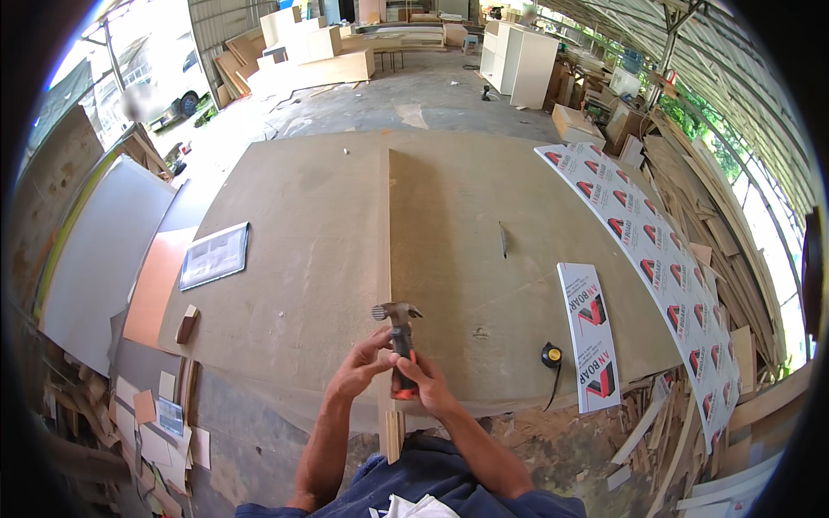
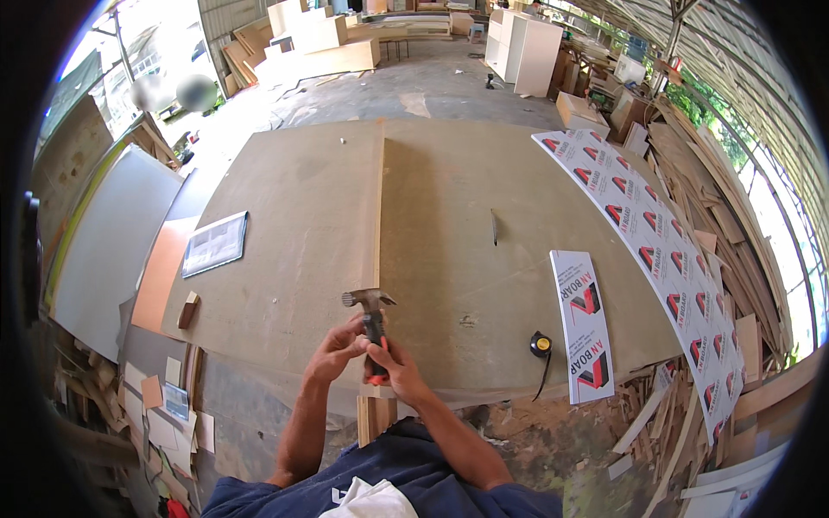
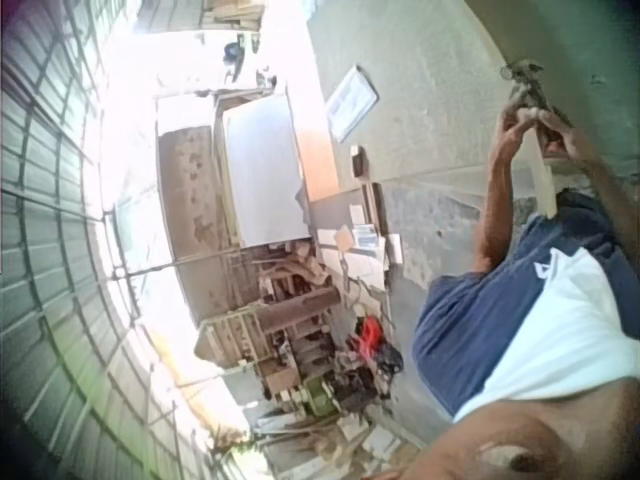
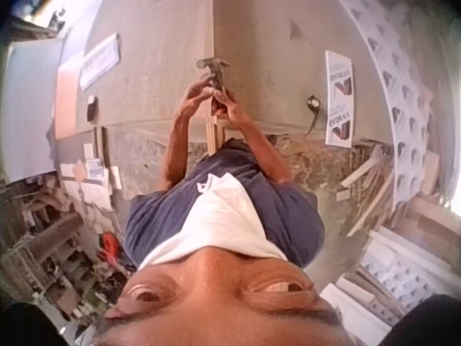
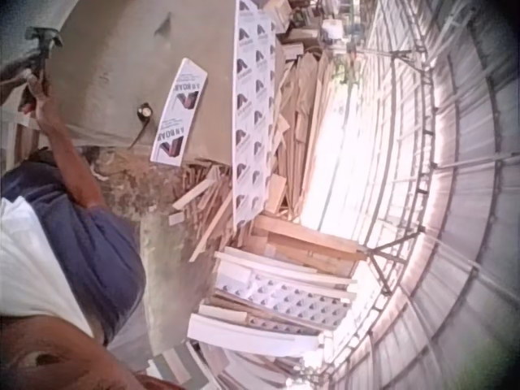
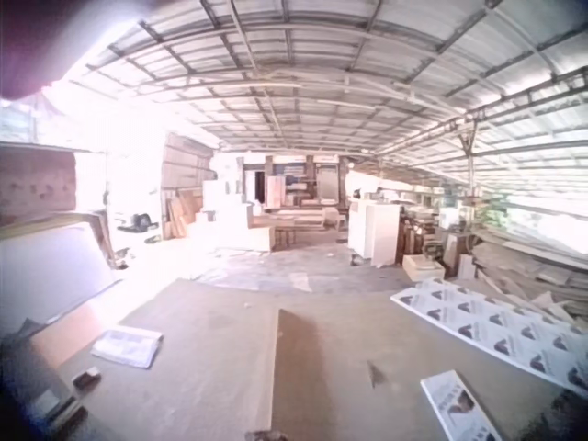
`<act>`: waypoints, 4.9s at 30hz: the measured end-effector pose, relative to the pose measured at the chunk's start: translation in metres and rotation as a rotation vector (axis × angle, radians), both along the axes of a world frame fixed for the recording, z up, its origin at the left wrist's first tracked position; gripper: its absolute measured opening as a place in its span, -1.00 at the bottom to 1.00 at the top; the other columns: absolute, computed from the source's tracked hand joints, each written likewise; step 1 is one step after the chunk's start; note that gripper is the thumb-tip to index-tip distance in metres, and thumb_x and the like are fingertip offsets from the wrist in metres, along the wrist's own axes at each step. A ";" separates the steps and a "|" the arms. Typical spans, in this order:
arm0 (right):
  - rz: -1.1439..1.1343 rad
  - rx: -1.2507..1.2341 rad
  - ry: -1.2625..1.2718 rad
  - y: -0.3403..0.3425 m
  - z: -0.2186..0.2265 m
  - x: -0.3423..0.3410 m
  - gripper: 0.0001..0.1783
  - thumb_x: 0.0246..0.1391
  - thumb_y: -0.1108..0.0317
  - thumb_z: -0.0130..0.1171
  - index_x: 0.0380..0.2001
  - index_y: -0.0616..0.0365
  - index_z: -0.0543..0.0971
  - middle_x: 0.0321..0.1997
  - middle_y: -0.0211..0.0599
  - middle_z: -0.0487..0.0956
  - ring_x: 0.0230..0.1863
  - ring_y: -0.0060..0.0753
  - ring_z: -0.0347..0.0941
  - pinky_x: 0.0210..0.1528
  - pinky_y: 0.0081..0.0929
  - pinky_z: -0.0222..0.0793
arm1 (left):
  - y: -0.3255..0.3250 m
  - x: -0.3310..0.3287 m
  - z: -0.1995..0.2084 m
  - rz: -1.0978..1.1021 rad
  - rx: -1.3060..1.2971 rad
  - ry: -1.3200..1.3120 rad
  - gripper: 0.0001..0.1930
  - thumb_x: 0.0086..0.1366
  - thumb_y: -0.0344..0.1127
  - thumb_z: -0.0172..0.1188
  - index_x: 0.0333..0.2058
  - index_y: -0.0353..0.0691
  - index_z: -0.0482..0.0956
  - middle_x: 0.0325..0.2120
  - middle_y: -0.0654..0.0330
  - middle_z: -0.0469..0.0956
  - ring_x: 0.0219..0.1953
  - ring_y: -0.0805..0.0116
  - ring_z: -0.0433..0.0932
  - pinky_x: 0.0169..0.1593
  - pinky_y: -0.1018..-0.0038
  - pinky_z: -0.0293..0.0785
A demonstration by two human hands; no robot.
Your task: The person aligns a perforated wooden strip with a white board on a workbench. They use a hammer to tap the pieces together and a tape measure to verify alignment. The person repeatedly checks the fit and adjusts the components.
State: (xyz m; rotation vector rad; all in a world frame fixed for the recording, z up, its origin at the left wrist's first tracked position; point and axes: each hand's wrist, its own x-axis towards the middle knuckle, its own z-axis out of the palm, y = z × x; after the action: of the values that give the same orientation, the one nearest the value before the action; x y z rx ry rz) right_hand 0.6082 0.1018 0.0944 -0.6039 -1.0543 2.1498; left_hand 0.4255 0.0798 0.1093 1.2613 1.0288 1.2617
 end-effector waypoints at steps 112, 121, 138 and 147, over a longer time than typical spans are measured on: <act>-0.907 -0.261 -0.380 0.043 -0.135 -0.144 -0.66 0.35 0.07 0.06 -0.44 0.00 0.34 -0.63 -0.52 0.33 -0.75 -0.62 0.18 -0.71 -0.56 0.08 | -0.166 -0.043 -0.116 0.235 -0.444 0.189 -0.26 -0.12 -0.46 0.31 0.17 -0.36 0.46 -0.10 0.05 0.64 -0.01 0.25 0.55 0.15 0.33 0.43; -0.666 -0.433 -0.318 0.016 -0.088 -0.134 -0.63 0.39 0.00 0.06 -0.34 0.06 0.36 -0.65 -0.47 0.37 -0.74 -0.62 0.20 -0.72 -0.57 0.08 | -0.183 -0.062 -0.118 0.235 -0.470 0.199 -0.27 -0.16 -0.42 0.33 0.13 -0.36 0.48 -0.15 -0.02 0.66 -0.08 0.11 0.59 0.12 0.27 0.46; -1.022 -0.352 -0.220 0.165 -0.141 -0.088 -0.61 0.41 -0.04 0.03 -0.39 -0.01 0.37 -0.63 -0.46 0.40 -0.79 -0.63 0.05 -0.75 -0.54 -0.14 | -0.344 -0.037 -0.073 0.191 -0.873 0.193 -0.13 -0.09 -0.52 0.37 0.32 -0.29 0.37 0.10 0.16 0.57 0.16 0.36 0.44 0.32 0.39 0.26; -0.585 -0.343 -0.275 0.160 -0.154 -0.136 -0.60 0.34 0.01 0.09 -0.39 0.13 0.47 -0.65 -0.44 0.40 -0.76 -0.51 0.16 -0.72 -0.43 0.01 | -0.325 -0.012 -0.003 0.359 -1.006 -0.036 -0.16 -0.02 -0.50 0.36 0.33 -0.29 0.36 0.08 0.18 0.57 0.12 0.38 0.46 0.30 0.39 0.29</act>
State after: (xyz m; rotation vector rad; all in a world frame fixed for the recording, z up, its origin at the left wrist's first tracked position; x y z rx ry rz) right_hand 0.4724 0.2615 -0.0599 -1.2277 -0.5368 1.7549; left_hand 0.4132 -0.2456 0.1062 0.2824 1.6171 0.7928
